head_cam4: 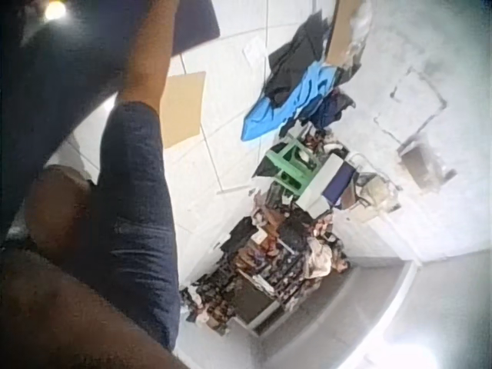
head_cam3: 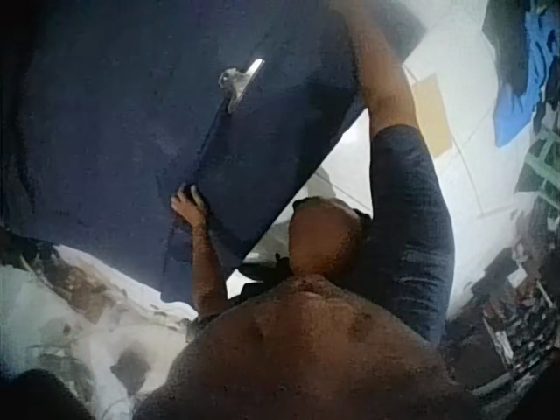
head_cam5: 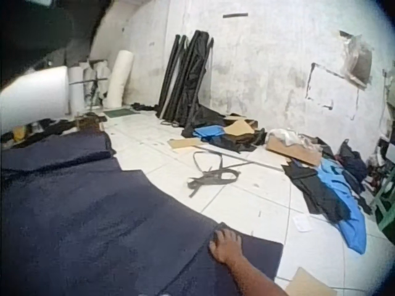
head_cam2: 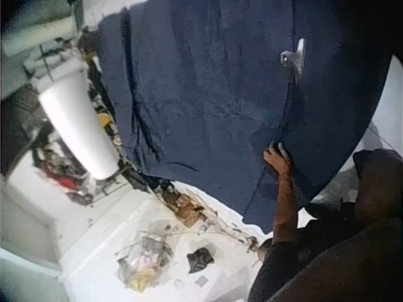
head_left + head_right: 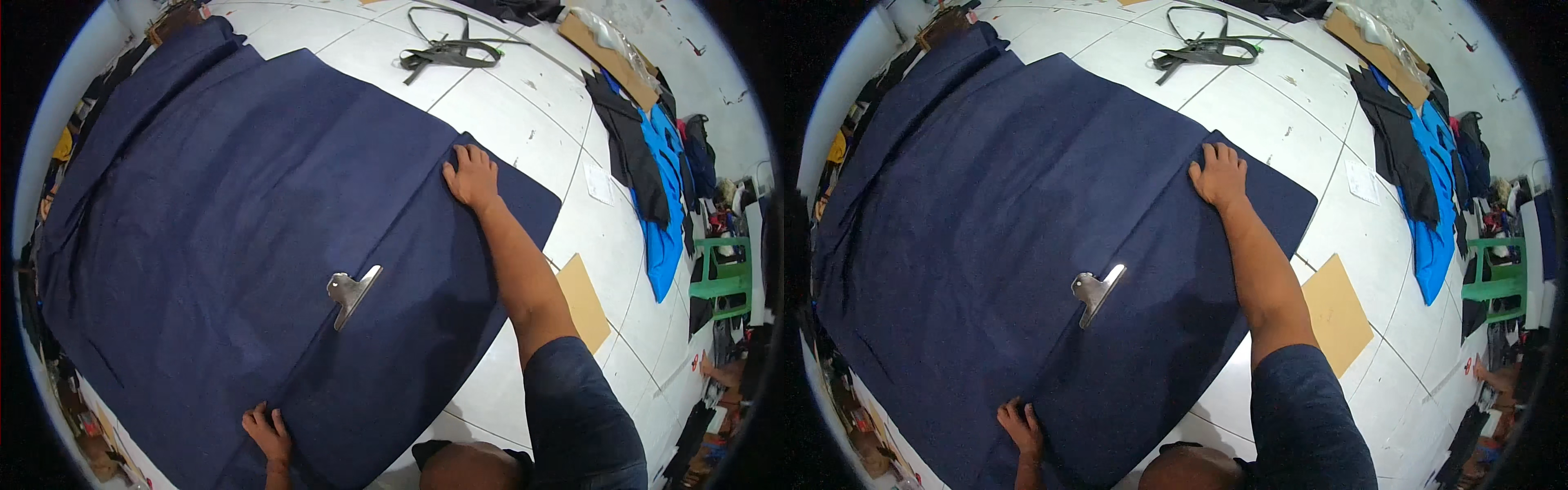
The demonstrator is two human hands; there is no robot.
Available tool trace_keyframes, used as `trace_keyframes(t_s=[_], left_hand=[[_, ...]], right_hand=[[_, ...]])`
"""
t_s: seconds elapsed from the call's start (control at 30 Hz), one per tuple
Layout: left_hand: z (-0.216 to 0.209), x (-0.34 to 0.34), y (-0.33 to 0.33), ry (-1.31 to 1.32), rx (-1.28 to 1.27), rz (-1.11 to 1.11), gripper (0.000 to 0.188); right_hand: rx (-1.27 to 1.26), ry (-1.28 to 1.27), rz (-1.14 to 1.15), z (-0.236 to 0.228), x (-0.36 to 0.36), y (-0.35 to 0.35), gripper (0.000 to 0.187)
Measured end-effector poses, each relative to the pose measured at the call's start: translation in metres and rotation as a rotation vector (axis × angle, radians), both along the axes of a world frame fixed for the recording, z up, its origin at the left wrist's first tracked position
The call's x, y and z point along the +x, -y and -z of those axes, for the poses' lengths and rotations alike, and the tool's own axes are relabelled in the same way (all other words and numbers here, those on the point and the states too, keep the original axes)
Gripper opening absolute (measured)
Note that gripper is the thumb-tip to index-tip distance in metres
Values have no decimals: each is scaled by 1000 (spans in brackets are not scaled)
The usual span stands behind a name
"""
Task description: The person folds a large piece of blue fabric on the floor. They use a cardboard template and a large metal clip to guide and secure the folds, smoothing the fabric by hand and handling the clip to reposition it as they work through the material.
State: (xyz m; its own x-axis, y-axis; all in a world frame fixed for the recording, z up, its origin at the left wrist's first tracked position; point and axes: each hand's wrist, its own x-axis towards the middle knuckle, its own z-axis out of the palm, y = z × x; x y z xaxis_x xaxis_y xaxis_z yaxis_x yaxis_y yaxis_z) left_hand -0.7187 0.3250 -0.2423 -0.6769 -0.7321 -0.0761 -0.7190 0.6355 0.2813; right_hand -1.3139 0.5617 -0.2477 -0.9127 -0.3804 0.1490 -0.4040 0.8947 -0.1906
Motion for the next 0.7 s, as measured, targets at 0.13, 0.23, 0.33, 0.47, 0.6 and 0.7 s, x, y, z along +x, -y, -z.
trace_keyframes(t_s=[0.13,0.23,0.33,0.47,0.6,0.7], left_hand=[[1,10,4,-11,-69,7,31],[-18,-3,6,-77,49,26,27],[-33,-13,10,-40,237,-31,25],[-44,-14,12,-29,279,-32,24],[-33,-11,11,-2,237,-46,28],[-26,-12,2,17,155,-45,32]], right_hand=[[109,153,58,-19,-5,16,67],[53,177,72,-21,-24,11,66],[-111,46,258,-10,-50,-2,64],[-16,229,283,-12,-74,-5,63],[120,-140,230,-1,-40,13,62],[-221,-207,-248,-51,46,60,49]])
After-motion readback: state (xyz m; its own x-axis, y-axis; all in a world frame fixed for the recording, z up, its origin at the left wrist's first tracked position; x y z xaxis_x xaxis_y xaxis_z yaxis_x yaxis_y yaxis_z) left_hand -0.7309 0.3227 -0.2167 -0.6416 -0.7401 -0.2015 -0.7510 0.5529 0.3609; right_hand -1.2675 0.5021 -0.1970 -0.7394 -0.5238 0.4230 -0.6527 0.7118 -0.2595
